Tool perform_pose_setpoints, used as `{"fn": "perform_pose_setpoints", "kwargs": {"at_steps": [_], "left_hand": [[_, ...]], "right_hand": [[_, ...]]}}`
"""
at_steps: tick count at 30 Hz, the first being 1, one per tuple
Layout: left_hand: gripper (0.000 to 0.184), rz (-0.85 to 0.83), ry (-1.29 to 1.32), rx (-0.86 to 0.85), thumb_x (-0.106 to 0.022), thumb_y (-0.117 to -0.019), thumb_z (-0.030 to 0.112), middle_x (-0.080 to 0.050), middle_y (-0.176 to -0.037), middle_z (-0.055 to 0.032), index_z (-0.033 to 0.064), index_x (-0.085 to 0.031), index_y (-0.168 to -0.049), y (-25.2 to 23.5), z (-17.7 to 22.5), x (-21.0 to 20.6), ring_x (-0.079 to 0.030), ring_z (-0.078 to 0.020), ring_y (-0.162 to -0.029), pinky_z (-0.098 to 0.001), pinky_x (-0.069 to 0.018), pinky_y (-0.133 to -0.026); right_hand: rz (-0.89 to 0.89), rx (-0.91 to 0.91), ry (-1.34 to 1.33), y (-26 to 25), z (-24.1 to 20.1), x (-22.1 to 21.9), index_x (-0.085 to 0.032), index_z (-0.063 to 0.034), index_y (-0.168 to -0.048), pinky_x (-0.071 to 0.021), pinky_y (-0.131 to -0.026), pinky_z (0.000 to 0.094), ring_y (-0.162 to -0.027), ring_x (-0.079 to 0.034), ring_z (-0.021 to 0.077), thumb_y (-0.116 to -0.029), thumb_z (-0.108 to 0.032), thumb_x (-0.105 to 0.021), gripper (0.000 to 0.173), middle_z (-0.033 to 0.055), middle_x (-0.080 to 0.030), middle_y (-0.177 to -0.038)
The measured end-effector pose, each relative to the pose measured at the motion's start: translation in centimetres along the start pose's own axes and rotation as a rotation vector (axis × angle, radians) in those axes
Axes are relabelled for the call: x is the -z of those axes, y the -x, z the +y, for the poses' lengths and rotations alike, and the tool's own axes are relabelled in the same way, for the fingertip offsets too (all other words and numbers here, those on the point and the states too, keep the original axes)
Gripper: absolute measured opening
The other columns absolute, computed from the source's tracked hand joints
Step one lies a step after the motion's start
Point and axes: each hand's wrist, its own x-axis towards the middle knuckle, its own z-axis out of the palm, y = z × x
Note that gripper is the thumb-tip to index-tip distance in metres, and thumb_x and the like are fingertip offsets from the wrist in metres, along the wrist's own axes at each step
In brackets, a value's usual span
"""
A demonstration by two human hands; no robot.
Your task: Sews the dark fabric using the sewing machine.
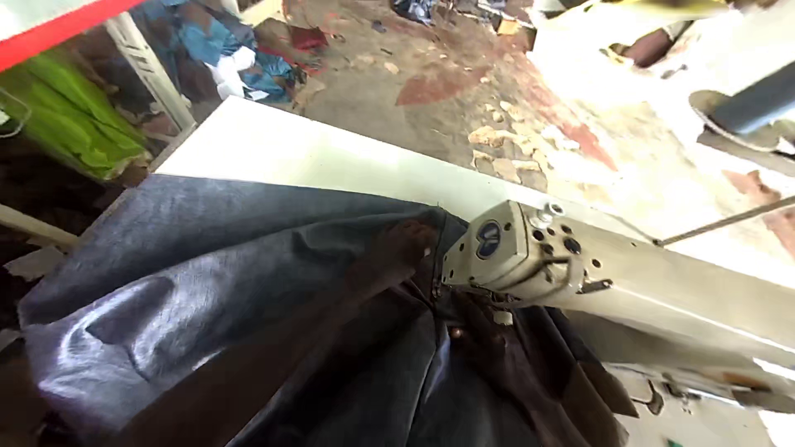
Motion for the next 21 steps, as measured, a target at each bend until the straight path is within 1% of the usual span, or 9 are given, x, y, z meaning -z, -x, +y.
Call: {"fn": "perform_pose_setpoints", "kwargs": {"at_steps": [2,3,7,11,13,17,18,19,21], "left_hand": [[0.043,-0.015,-0.045,0.036,-0.052,-0.1068,0.03,-0.051,-0.154,-0.0082,0.0125,-0.056,-0.146,-2.6,-1.6,-0.7,-0.039,-0.0289,-0.149,-0.0542,-0.0339,-0.119],[0.046,-0.015,-0.074,0.055,-0.051,-0.1073,0.035,-0.048,-0.157,-0.0078,0.0136,-0.053,-0.149,-3.5,-2.5,-1.3,-0.036,-0.0296,-0.151,-0.0556,-0.0311,-0.12],[0.05,0.081,-0.238,0.056,-0.032,-0.1094,0.045,-0.039,-0.164,0.0045,0.0241,-0.051,-0.151,-4.9,-5.8,-3.9,-0.027,-0.0275,-0.155,-0.0598,-0.0177,-0.124],[0.05,0.099,-0.229,0.05,-0.031,-0.1091,0.045,-0.039,-0.164,0.0054,0.0257,-0.052,-0.15,-4.9,-5.9,-4.1,-0.026,-0.0267,-0.155,-0.0589,-0.0158,-0.124],[0.05,0.102,-0.223,0.047,-0.032,-0.1091,0.045,-0.039,-0.164,0.005,0.0254,-0.052,-0.151,-4.8,-5.9,-4.1,-0.027,-0.0275,-0.155,-0.059,-0.0165,-0.124],[0.05,0.051,-0.213,0.027,-0.034,-0.1088,0.047,-0.039,-0.164,0.005,0.0244,-0.053,-0.15,-4.8,-5.8,-3.3,-0.025,-0.0281,-0.156,-0.0609,-0.0169,-0.124],[0.048,0.07,-0.203,0.0,-0.037,-0.1087,0.045,-0.042,-0.162,0.0023,0.0218,-0.057,-0.146,-4.8,-5.8,-3.1,-0.027,-0.0299,-0.155,-0.0622,-0.0179,-0.123],[0.044,0.121,-0.195,-0.045,-0.041,-0.1084,0.042,-0.048,-0.158,-0.0001,0.0191,-0.063,-0.139,-4.8,-5.8,-3.0,-0.031,-0.0308,-0.153,-0.0618,-0.0202,-0.123],[0.036,0.312,-0.17,-0.213,-0.046,-0.1074,0.034,-0.062,-0.144,-0.0032,0.015,-0.073,-0.124,-4.4,-5.8,-2.6,-0.044,-0.0297,-0.146,-0.0559,-0.0275,-0.122]], "right_hand": [[-0.063,-0.014,0.034,-0.7,-0.1,0.2,-0.05,-0.0148,-0.152,-0.0486,-0.107,0.054,-0.134,-0.056,0.0297,-0.0969,-0.068,-0.048,0.077,0.0142,-0.056,-0.147],[-0.081,-0.018,0.03,-0.9,0.2,0.2,-0.049,-0.0141,-0.153,-0.0471,-0.108,0.054,-0.135,-0.055,0.0301,-0.096,-0.069,-0.049,0.079,0.0135,-0.056,-0.148],[-0.093,0.012,0.029,-1.7,2.3,0.3,-0.059,-0.0129,-0.143,-0.0466,-0.11,0.0498,-0.128,-0.06,0.0235,-0.0927,-0.075,-0.049,0.081,0.011,-0.066,-0.135],[-0.101,-0.023,0.035,-1.3,3.2,0.3,-0.064,-0.0145,-0.137,-0.0504,-0.107,0.0497,-0.121,-0.065,0.0197,-0.0897,-0.077,-0.053,0.079,0.0086,-0.071,-0.125],[-0.14,-0.061,0.083,-1.4,2.4,1.3,-0.065,-0.0162,-0.137,-0.05,-0.107,0.0486,-0.122,-0.065,0.0189,-0.0883,-0.077,-0.055,0.079,0.0077,-0.071,-0.126],[-0.335,-0.092,0.161,-0.9,-2.7,5.6,-0.06,-0.0225,-0.144,-0.0383,-0.118,0.0509,-0.139,-0.051,0.0217,-0.0962,-0.068,-0.051,0.066,0.005,-0.059,-0.146],[-0.382,-0.07,0.171,0.0,-5.3,6.7,-0.059,-0.0216,-0.145,-0.033,-0.121,0.0537,-0.144,-0.045,0.0243,-0.0997,-0.063,-0.047,0.062,0.0052,-0.054,-0.152],[-0.368,-0.002,0.156,1.2,-8.1,7.3,-0.063,-0.019,-0.14,-0.0336,-0.119,0.057,-0.144,-0.046,0.0276,-0.1022,-0.059,-0.046,0.058,0.0067,-0.053,-0.152],[-0.35,0.136,0.027,3.7,-13.5,7.0,-0.064,-0.0175,-0.139,-0.0378,-0.119,0.0541,-0.145,-0.046,0.0272,-0.1033,-0.061,-0.042,0.06,0.0072,-0.052,-0.154]]}}
